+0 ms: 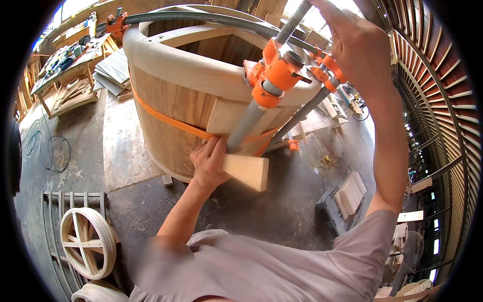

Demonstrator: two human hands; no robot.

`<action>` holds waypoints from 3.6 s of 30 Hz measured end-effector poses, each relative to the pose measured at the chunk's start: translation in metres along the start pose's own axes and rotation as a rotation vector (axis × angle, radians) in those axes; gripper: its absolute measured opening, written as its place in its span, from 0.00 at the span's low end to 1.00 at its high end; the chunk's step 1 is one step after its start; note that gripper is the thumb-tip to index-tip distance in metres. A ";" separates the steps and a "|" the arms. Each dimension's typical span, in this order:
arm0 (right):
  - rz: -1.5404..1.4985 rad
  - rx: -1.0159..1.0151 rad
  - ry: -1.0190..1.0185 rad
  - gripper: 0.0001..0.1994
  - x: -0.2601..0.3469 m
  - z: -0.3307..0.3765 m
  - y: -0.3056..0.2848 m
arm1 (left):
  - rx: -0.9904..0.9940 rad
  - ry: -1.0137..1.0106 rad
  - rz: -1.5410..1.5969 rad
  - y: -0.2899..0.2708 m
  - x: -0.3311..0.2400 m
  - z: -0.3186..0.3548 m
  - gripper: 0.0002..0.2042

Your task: The person assembles a wooden barrel by inserting staves into a clamped circular frame and securing them with a hammer. They repeatedly adjust orange clamps and a tension strap around the barrel to maintain alignment while adding more staves.

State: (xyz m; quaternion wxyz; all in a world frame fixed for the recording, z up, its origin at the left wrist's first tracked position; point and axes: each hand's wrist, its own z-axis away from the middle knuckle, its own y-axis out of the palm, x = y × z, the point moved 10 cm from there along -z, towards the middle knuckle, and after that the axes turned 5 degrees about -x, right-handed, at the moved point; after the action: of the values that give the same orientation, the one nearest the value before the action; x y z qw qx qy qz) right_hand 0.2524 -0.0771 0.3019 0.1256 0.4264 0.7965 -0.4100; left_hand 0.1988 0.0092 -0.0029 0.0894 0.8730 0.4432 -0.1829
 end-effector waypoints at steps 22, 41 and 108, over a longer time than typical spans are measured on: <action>-0.970 -0.397 0.000 0.16 -0.076 0.033 0.020 | 0.036 0.007 0.039 0.001 -0.005 0.000 0.21; 0.059 0.036 -0.112 0.18 0.050 -0.063 0.005 | 0.009 -0.025 0.036 0.001 -0.006 0.003 0.17; -0.713 -0.153 0.183 0.24 -0.064 -0.004 0.034 | 0.203 -0.052 0.057 0.012 0.004 0.003 0.26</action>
State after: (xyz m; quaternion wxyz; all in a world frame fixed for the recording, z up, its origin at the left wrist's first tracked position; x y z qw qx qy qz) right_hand 0.3186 -0.1007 0.3214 -0.0654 0.1465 0.9312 -0.3272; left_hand 0.2096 0.0041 -0.0068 0.0171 0.8846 0.3951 -0.2471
